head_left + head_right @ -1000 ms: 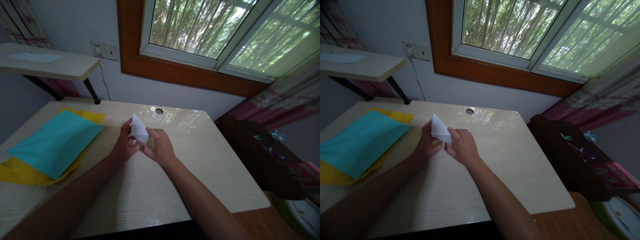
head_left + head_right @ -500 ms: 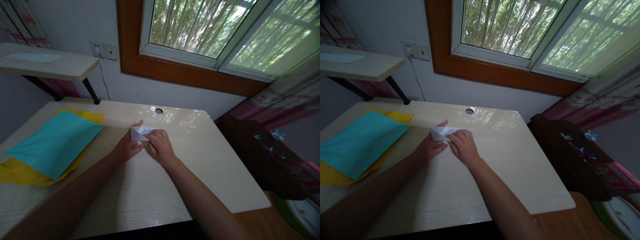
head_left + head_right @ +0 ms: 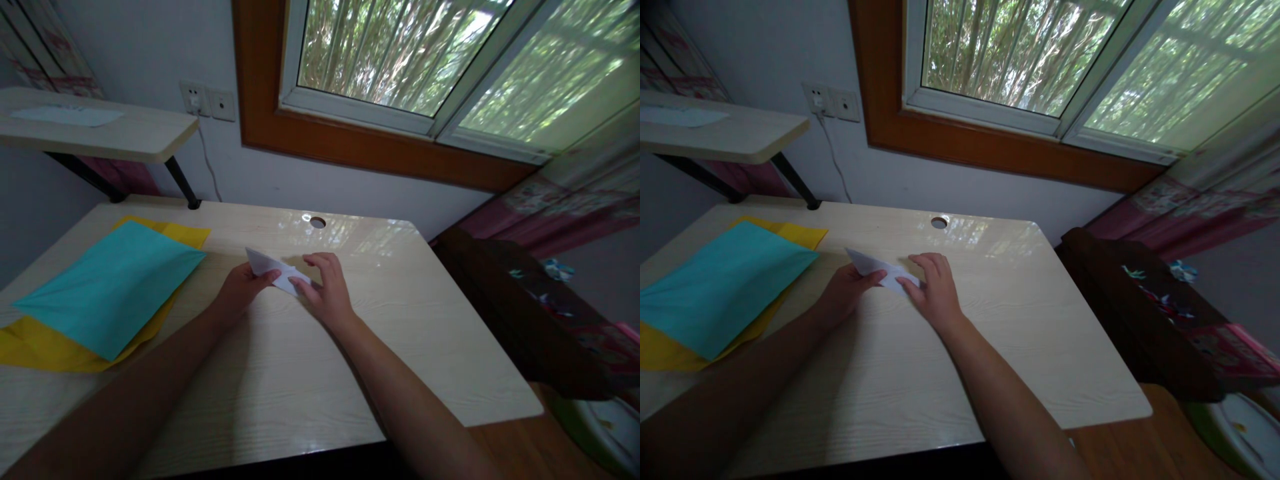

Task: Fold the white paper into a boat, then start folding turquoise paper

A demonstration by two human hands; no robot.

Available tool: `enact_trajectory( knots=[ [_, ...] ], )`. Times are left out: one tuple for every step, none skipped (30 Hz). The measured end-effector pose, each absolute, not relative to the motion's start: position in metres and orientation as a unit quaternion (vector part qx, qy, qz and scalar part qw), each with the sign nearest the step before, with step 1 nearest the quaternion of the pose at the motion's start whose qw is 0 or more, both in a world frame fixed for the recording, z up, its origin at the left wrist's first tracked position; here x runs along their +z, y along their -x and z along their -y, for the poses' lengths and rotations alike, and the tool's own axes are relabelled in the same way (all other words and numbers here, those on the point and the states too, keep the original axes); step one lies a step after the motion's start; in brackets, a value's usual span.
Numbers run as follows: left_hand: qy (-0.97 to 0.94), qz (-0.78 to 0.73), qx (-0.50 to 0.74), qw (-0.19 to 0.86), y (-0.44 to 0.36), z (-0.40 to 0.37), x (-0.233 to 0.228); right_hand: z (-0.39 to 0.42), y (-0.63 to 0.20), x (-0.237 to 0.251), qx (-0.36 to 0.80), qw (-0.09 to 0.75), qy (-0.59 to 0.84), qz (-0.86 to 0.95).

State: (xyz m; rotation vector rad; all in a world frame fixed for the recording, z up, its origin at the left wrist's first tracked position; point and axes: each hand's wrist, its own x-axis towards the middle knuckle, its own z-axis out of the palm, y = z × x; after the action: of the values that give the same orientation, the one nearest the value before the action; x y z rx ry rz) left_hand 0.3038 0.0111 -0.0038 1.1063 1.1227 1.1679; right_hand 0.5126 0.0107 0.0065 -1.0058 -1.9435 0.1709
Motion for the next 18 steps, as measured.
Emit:
enact_trajectory(
  knots=[
    [-0.456,-0.469,0.498,0.569,-0.304,-0.012,-0.005,-0.012,-0.513,0.006,0.09,0.447,0.416,0.787],
    [-0.443,-0.463,0.502,0.581,-0.304,-0.013,-0.005,-0.013,-0.513,0.005,0.111,0.434,0.421,0.789],
    [-0.432,-0.456,0.505,0.592,-0.305,-0.014,-0.005,-0.013,-0.513,0.004,0.133,0.419,0.424,0.792],
    [-0.421,-0.449,0.51,0.6,-0.305,-0.014,-0.006,-0.014,-0.513,0.004,0.153,0.404,0.427,0.794],
    [-0.411,-0.444,0.517,0.606,-0.305,-0.015,-0.005,-0.014,-0.513,0.003,0.17,0.394,0.429,0.795],
    [-0.401,-0.439,0.523,0.61,-0.305,-0.016,-0.005,-0.015,-0.513,0.002,0.184,0.391,0.431,0.792],
    [-0.392,-0.436,0.53,0.613,-0.305,-0.016,-0.004,-0.015,-0.513,0.002,0.194,0.392,0.433,0.788],
    [-0.384,-0.434,0.535,0.614,-0.306,-0.017,-0.003,-0.015,-0.513,0.002,0.199,0.397,0.434,0.784],
    [-0.376,-0.433,0.54,0.616,-0.305,-0.017,-0.001,-0.015,-0.513,0.002,0.201,0.402,0.435,0.78],
    [-0.369,-0.431,0.545,0.617,-0.305,-0.018,0.0,-0.016,-0.514,0.001,0.202,0.408,0.437,0.776],
    [-0.363,-0.429,0.55,0.618,-0.305,-0.018,0.001,-0.016,-0.515,0.001,0.203,0.412,0.439,0.772],
    [-0.357,-0.426,0.556,0.618,-0.305,-0.019,0.002,-0.017,-0.515,0.0,0.205,0.416,0.443,0.768],
    [-0.353,-0.423,0.562,0.617,-0.304,-0.019,0.002,-0.017,-0.517,-0.001,0.207,0.418,0.447,0.764],
    [-0.35,-0.419,0.569,0.615,-0.303,-0.02,0.001,-0.018,-0.518,-0.002,0.208,0.419,0.451,0.76],
    [-0.348,-0.415,0.576,0.612,-0.302,-0.021,0.001,-0.019,-0.52,-0.003,0.208,0.42,0.454,0.758],
    [-0.347,-0.413,0.583,0.608,-0.301,-0.022,0.0,-0.02,-0.521,-0.004,0.208,0.42,0.457,0.756],
    [-0.348,-0.411,0.589,0.603,-0.3,-0.023,-0.001,-0.021,-0.522,-0.005,0.207,0.419,0.459,0.756],
    [-0.348,-0.412,0.594,0.597,-0.298,-0.025,-0.002,-0.022,-0.524,-0.005,0.206,0.417,0.459,0.756]
  ],
)
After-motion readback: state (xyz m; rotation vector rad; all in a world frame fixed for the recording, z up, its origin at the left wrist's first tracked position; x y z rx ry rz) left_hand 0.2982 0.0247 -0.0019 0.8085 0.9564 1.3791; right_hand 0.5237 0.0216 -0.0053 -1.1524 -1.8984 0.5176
